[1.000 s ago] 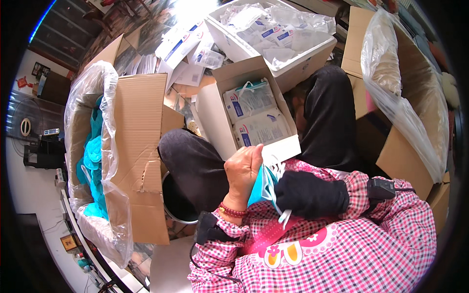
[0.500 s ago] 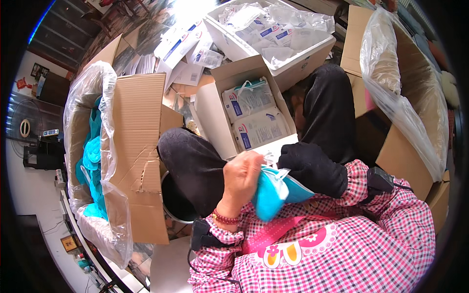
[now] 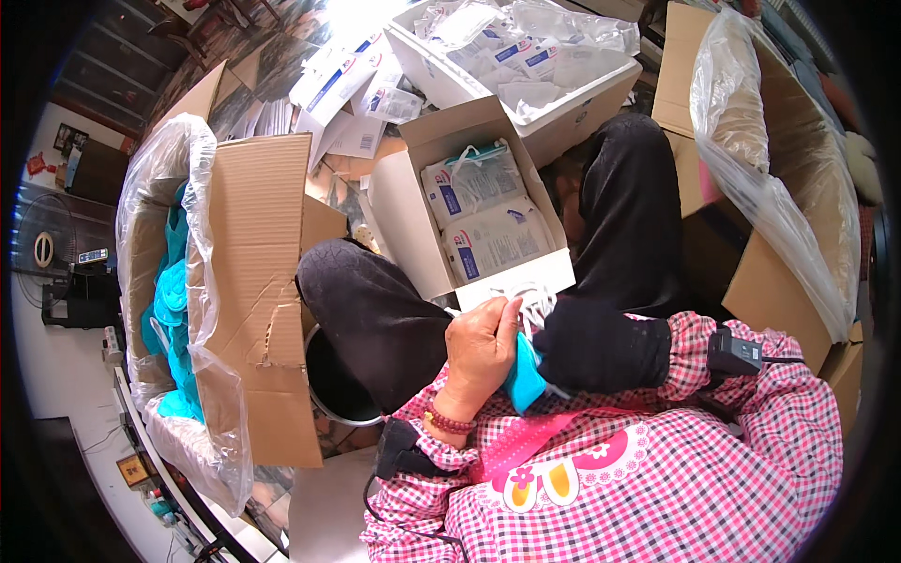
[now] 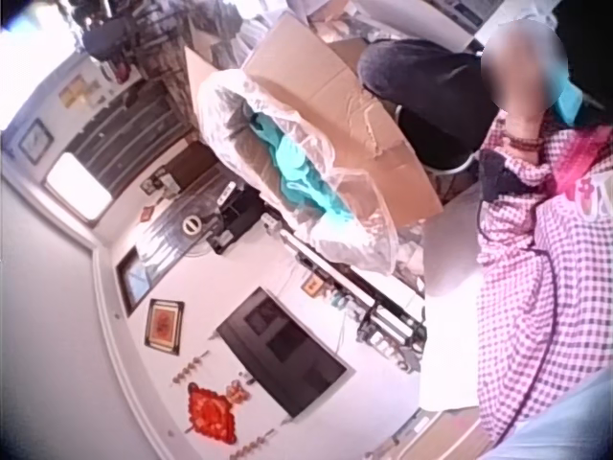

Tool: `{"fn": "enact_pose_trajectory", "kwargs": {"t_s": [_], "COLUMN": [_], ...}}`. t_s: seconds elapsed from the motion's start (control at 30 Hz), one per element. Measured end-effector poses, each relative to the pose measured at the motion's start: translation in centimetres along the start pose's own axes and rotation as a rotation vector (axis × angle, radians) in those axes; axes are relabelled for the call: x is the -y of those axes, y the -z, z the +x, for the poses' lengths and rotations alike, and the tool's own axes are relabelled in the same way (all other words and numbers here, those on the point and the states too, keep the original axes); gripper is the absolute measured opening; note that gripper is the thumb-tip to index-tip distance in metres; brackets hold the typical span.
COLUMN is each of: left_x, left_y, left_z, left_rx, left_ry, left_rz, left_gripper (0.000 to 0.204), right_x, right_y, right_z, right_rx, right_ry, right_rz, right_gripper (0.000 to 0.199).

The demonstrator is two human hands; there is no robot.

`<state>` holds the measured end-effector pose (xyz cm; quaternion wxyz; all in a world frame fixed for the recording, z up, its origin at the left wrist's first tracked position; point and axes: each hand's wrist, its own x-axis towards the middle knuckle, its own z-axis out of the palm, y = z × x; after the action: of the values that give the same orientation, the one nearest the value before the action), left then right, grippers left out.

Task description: Packing teal face masks into small cardboard boxes.

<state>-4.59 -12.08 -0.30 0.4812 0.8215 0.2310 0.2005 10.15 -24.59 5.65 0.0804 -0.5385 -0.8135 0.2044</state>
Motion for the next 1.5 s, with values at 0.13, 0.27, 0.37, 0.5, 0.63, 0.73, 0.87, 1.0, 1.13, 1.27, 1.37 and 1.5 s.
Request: {"fn": "enact_pose_trajectory", "kwargs": {"t_s": [0.13, 0.27, 0.37, 0.5, 0.63, 0.73, 0.87, 1.0, 1.13, 1.27, 1.37, 1.5], "left_x": [1.1, 1.8, 2.6, 3.4, 3.4, 1.8, -0.4, -0.8, -1.8, -1.2, 0.0, 1.3], "left_y": [-1.2, -1.9, -1.9, -2.2, -2.0, 0.2, 0.9, 1.3, 1.1, 0.6, 0.1, -1.2], "left_z": [-0.5, -0.5, -0.7, -1.2, -1.2, -0.8, -0.3, 0.2, 0.5, 0.1, -0.7, -2.6], "left_rx": [-0.074, -0.127, -0.134, -0.141, -0.138, 0.066, 0.193, 0.251, 0.311, 0.208, 0.086, 0.021], "left_ry": [-0.015, 0.065, 0.08, 0.142, 0.132, 0.01, -0.068, -0.157, -0.102, -0.005, 0.108, 0.186], "left_rz": [0.007, -0.069, -0.089, -0.147, -0.13, -0.146, -0.109, -0.025, -0.137, -0.159, -0.274, -0.355], "left_gripper": [0.031, 0.03, 0.03, 0.031, 0.032, 0.024, 0.013, 0.012, 0.011, 0.007, 0.007, 0.006], "right_x": [0.8, 1.4, 1.6, 1.8, 0.9, -2.0, -2.3, -2.5, -2.2, -1.5, -1.0, -0.5], "right_y": [-1.2, -1.4, -1.4, -1.3, -1.6, -3.6, -3.6, -4.1, -4.1, -2.3, -1.7, -3.8], "right_z": [-0.3, -0.6, -0.6, -0.4, -1.0, -2.0, -1.9, -1.7, -1.1, -0.7, -1.0, -2.8], "right_rx": [-0.005, -0.044, -0.067, -0.085, -0.089, -0.396, -0.511, -0.578, -0.652, -0.652, -0.442, -0.192], "right_ry": [0.17, 0.217, 0.237, 0.256, 0.235, -0.288, -0.378, -0.449, -0.438, -0.363, -0.191, 0.021], "right_rz": [0.099, 0.147, 0.156, 0.157, 0.161, 0.173, 0.081, 0.045, 0.124, -0.021, -0.114, -0.044], "right_gripper": [0.013, 0.012, 0.013, 0.015, 0.017, 0.014, 0.012, 0.016, 0.017, 0.011, 0.005, 0.009]}}
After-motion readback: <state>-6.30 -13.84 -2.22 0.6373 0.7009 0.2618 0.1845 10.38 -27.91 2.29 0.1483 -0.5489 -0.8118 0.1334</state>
